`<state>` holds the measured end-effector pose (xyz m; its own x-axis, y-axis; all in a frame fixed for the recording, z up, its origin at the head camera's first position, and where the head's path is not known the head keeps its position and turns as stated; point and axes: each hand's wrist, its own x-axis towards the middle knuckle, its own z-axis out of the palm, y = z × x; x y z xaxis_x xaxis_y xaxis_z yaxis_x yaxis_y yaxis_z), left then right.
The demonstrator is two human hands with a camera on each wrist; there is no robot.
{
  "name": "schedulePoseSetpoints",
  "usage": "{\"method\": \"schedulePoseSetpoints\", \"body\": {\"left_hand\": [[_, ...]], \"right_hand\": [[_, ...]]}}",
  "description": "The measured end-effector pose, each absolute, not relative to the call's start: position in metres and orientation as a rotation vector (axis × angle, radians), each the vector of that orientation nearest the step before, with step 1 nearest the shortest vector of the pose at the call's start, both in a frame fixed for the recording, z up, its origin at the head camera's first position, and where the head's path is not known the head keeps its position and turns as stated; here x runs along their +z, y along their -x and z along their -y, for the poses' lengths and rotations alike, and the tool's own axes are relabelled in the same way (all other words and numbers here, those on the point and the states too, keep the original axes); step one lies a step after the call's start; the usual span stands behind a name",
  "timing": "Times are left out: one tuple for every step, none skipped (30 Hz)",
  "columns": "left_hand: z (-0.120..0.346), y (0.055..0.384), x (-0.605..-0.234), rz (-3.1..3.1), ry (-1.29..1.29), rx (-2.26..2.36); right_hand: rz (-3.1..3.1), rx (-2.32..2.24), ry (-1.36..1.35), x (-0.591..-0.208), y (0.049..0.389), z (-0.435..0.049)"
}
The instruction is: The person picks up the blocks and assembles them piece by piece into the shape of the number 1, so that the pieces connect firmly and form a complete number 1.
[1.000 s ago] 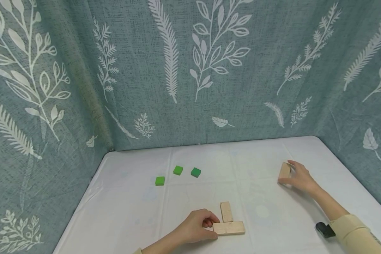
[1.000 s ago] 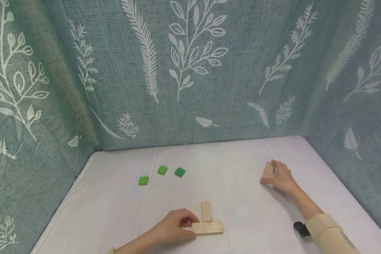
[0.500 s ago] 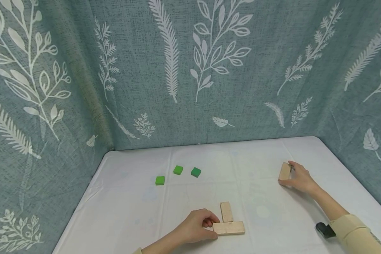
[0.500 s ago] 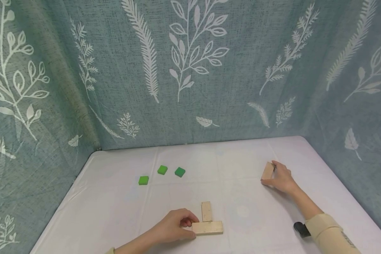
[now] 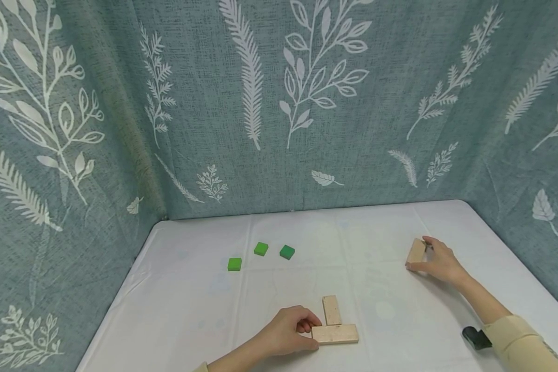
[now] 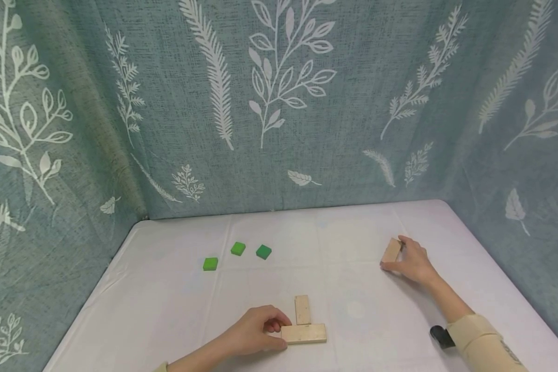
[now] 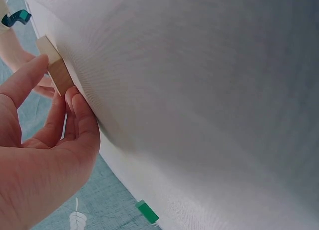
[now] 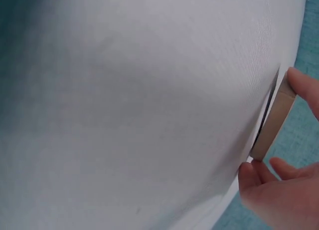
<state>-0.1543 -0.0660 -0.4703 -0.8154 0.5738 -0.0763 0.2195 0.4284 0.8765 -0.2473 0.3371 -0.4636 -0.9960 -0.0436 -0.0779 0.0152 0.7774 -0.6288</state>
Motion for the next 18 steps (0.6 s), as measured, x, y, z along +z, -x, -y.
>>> {"method": "schedulePoseSetpoints", "body": {"left_hand": [[0.066,0.154,-0.470,-2.323,-0.677,1.346],[0.066,0.154,-0.470,-2.323,-0.677,1.348],[0.066,0.154,-0.470,-2.323,-0.678,1.349],[0.066,0.154,-0.470,-2.323,-0.678,1.349],[0.066,0.154,-0.470,-2.323,-0.679,1.349],[0.066,0.154,-0.470,-2.323,-0.680,1.349],[0.066,0.154,-0.470,-2.325,-0.680,1.347],[0.066,0.154,-0.470,-2.325,-0.680,1.345],[0.066,0.154,-0.470,-2.326,-0.679,1.343],[0.066,0.154,-0.470,-2.327,-0.678,1.341],[0.066,0.154,-0.469,-2.328,-0.677,1.340],[0.066,0.154,-0.469,-2.327,-0.675,1.339],[0.066,0.154,-0.469,-2.328,-0.674,1.339],[0.066,0.154,-0.469,-2.327,-0.672,1.338],[0.066,0.154,-0.469,-2.327,-0.672,1.338],[0.066,0.154,-0.469,-2.325,-0.671,1.339],[0.066,0.154,-0.469,-2.324,-0.671,1.340],[0.066,0.154,-0.468,-2.323,-0.670,1.341]], "right_hand": [[-2.876,-1.020,0.020,-0.463,0.247,-0.337],[-2.871,-1.022,0.017,-0.463,0.247,-0.337],[-2.868,-1.025,0.015,-0.463,0.247,-0.336],[-2.862,-1.029,0.011,-0.462,0.247,-0.336],[-2.858,-1.033,0.007,-0.462,0.247,-0.335],[-2.853,-1.036,0.004,-0.461,0.247,-0.334],[-2.849,-1.039,0.001,-0.460,0.247,-0.334],[-2.843,-1.046,-0.003,-0.460,0.246,-0.333],[-2.839,-1.052,-0.003,-0.460,0.246,-0.332],[-2.834,-1.057,-0.004,-0.459,0.246,-0.331],[-2.831,-1.062,-0.003,-0.459,0.246,-0.330],[-2.832,-1.069,0.001,-0.461,0.247,-0.330],[-2.830,-1.077,0.003,-0.461,0.247,-0.329],[-2.831,-1.082,0.008,-0.461,0.247,-0.328],[-2.833,-1.086,0.013,-0.461,0.247,-0.327],[-2.836,-1.090,0.018,-0.461,0.247,-0.326],[-2.840,-1.091,0.025,-0.460,0.247,-0.324],[-2.841,-1.093,0.032,-0.460,0.247,-0.322]]}}
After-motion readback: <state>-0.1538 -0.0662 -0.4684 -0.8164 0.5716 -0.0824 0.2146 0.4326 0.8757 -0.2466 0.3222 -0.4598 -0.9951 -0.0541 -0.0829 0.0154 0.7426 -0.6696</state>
